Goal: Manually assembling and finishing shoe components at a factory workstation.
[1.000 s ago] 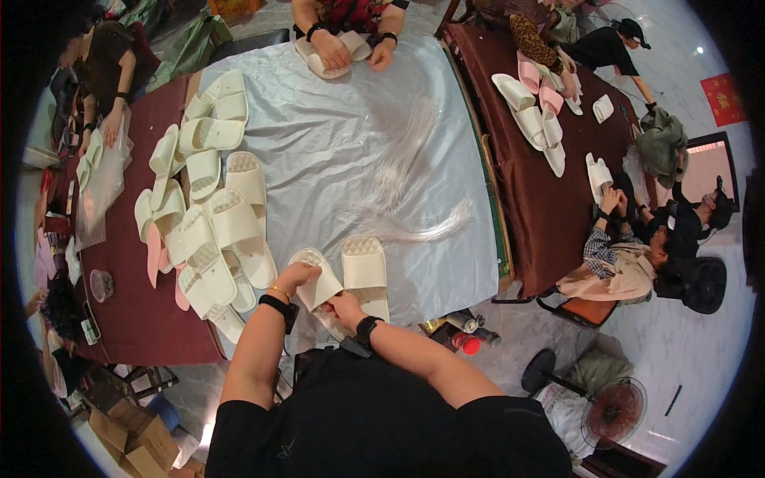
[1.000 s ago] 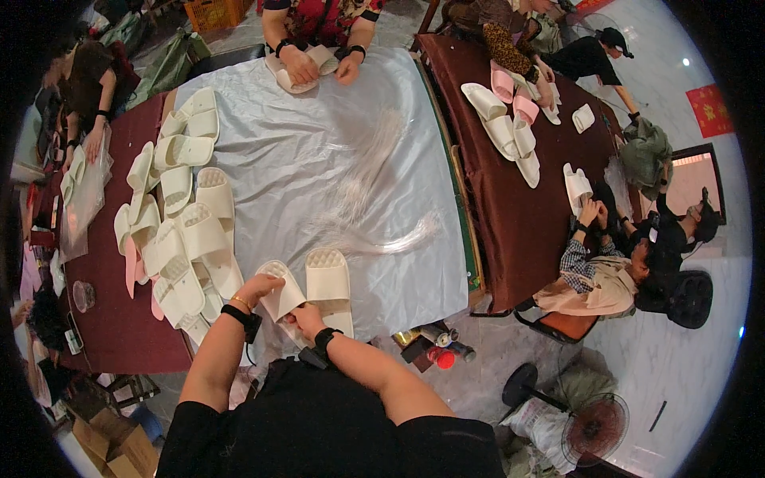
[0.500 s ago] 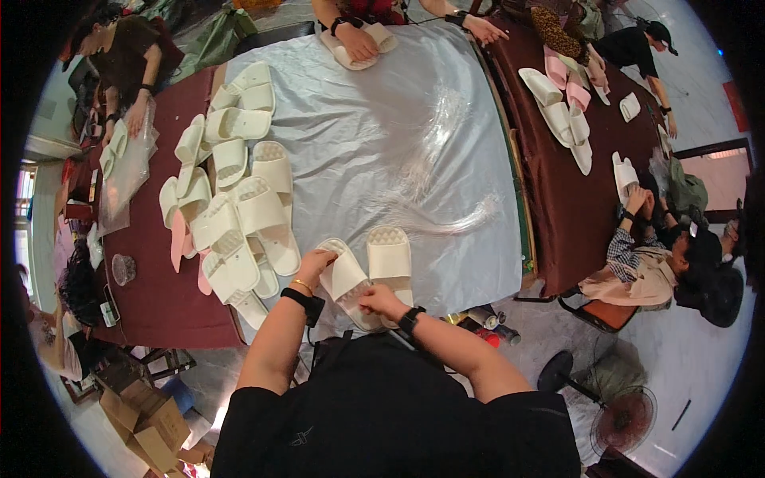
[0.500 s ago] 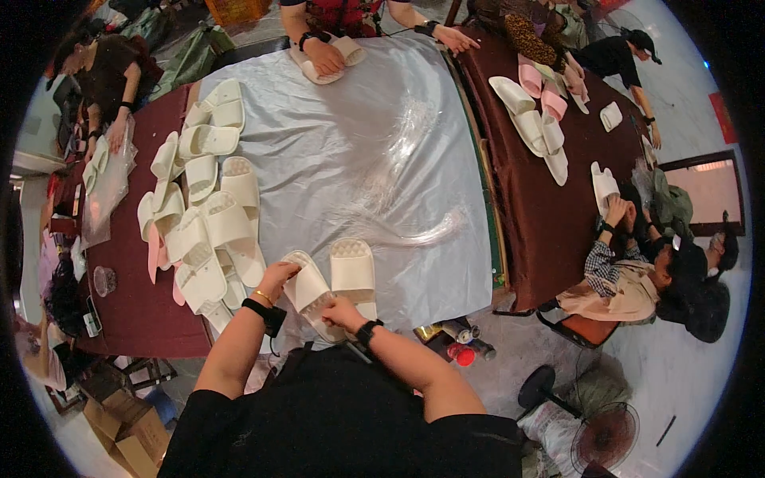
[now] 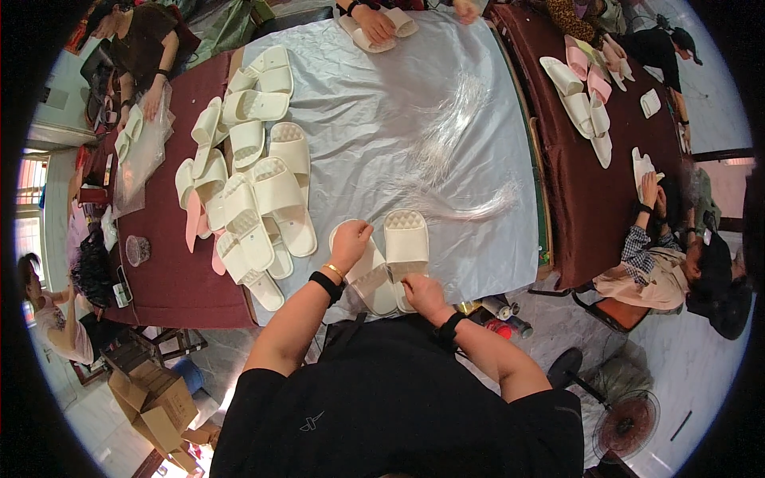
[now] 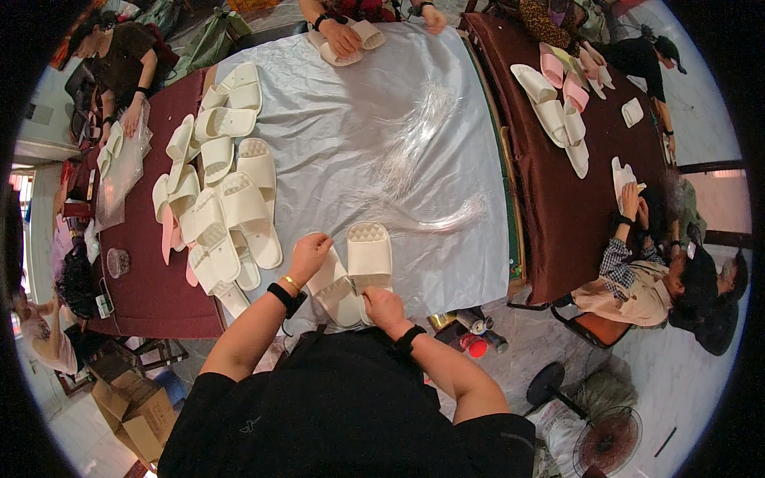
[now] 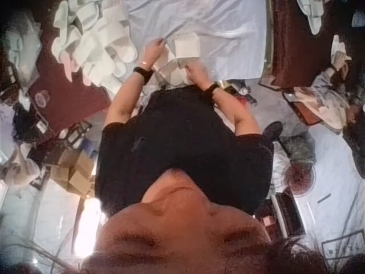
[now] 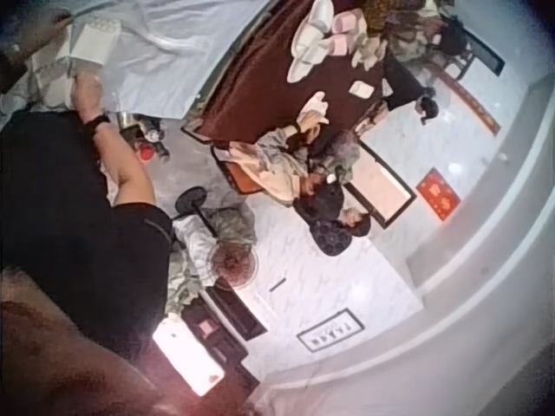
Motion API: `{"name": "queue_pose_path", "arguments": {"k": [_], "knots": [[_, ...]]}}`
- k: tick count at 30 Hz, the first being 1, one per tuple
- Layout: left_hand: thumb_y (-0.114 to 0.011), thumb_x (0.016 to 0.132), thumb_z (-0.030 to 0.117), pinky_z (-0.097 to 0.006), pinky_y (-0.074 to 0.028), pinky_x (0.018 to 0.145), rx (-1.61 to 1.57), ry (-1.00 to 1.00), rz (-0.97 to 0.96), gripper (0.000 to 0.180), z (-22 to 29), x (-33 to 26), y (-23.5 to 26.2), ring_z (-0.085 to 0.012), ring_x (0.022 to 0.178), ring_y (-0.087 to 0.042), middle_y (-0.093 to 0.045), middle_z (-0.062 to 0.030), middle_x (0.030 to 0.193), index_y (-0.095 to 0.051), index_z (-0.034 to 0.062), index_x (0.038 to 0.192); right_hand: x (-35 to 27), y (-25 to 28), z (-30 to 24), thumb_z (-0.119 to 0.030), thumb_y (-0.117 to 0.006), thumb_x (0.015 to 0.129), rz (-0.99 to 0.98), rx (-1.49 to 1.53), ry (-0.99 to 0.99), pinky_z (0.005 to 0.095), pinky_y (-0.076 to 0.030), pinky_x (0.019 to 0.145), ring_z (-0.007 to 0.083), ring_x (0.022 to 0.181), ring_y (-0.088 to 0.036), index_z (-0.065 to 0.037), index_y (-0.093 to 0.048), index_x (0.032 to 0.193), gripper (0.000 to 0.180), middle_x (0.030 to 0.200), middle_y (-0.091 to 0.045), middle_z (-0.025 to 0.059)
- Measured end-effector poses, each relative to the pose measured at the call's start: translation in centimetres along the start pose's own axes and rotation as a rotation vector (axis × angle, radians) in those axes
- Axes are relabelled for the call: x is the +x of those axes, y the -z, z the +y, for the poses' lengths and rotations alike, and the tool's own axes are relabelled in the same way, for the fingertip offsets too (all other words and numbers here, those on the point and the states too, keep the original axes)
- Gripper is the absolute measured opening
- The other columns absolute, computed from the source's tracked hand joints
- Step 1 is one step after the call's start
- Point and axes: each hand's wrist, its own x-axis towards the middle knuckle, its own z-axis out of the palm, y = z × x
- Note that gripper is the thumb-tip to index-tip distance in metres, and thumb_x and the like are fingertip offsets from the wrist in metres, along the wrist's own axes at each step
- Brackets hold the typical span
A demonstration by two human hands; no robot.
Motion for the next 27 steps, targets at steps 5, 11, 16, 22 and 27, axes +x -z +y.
{"name": "queue_pose_path", "arguments": {"k": [5, 11, 16, 22, 27], "knots": [[-0.059, 0.081, 0.023, -0.040, -0.047, 0.068, -0.036, -0.029, -0.090, 0.024, 1.2, 0.7, -0.6, -0.0347, 0.074, -0.060, -0.064, -0.0177, 0.078, -0.067, 0.0004, 0.084, 0.0, -2.3, 1.2, -0.020, -0.054, 0.084, 0.006, 0.070, 0.103, 0.0437, -0.050, 0.068, 0.0350, 0.079, -0.062, -0.006, -0.065, 0.087, 0.018, 0.082, -0.064, 0.0168], [-0.059, 0.082, 0.022, -0.042, -0.047, 0.068, -0.009, -0.112, -0.195, 0.022, 1.1, 1.8, -2.0, -0.0358, 0.076, -0.060, -0.064, -0.0179, 0.079, -0.066, 0.0005, 0.082, 1.3, -3.4, 2.7, -0.014, -0.056, 0.081, 0.020, 0.150, -0.003, 0.0447, -0.048, 0.073, 0.0364, 0.085, -0.061, -0.002, -0.062, 0.098, 0.022, 0.089, -0.063, 0.0183], [-0.059, 0.082, 0.017, -0.040, -0.047, 0.068, 0.012, -0.185, -0.204, 0.020, 0.8, 2.7, -3.1, -0.0342, 0.073, -0.060, -0.064, -0.0184, 0.080, -0.066, -0.0013, 0.087, 2.7, -2.7, 1.3, -0.007, -0.054, 0.075, 0.110, -0.121, 0.185, 0.0445, -0.046, 0.074, 0.0368, 0.090, -0.054, 0.001, -0.051, 0.106, 0.032, 0.097, -0.055, 0.0184], [-0.057, 0.082, 0.018, -0.043, -0.047, 0.072, 0.033, -0.224, -0.253, 0.020, 1.0, 3.3, -4.1, -0.0363, 0.078, -0.060, -0.063, -0.0187, 0.080, -0.066, 0.0007, 0.084, 2.7, -4.0, 1.3, -0.010, -0.057, 0.071, 0.185, -0.316, 0.226, 0.0459, -0.042, 0.079, 0.0340, 0.096, -0.051, 0.000, -0.054, 0.102, 0.033, 0.098, -0.054, 0.0159], [-0.056, 0.079, 0.023, -0.044, -0.048, 0.072, 0.107, -0.091, -0.475, 0.025, 1.0, 3.5, -5.0, -0.0370, 0.080, -0.060, -0.064, -0.0200, 0.086, -0.066, 0.0012, 0.085, 3.4, -5.0, 1.6, -0.016, -0.060, 0.068, 0.093, -0.453, 0.158, 0.0510, -0.033, 0.095, 0.0357, 0.111, -0.046, 0.001, -0.057, 0.108, 0.044, 0.110, -0.055, 0.0191]]}}
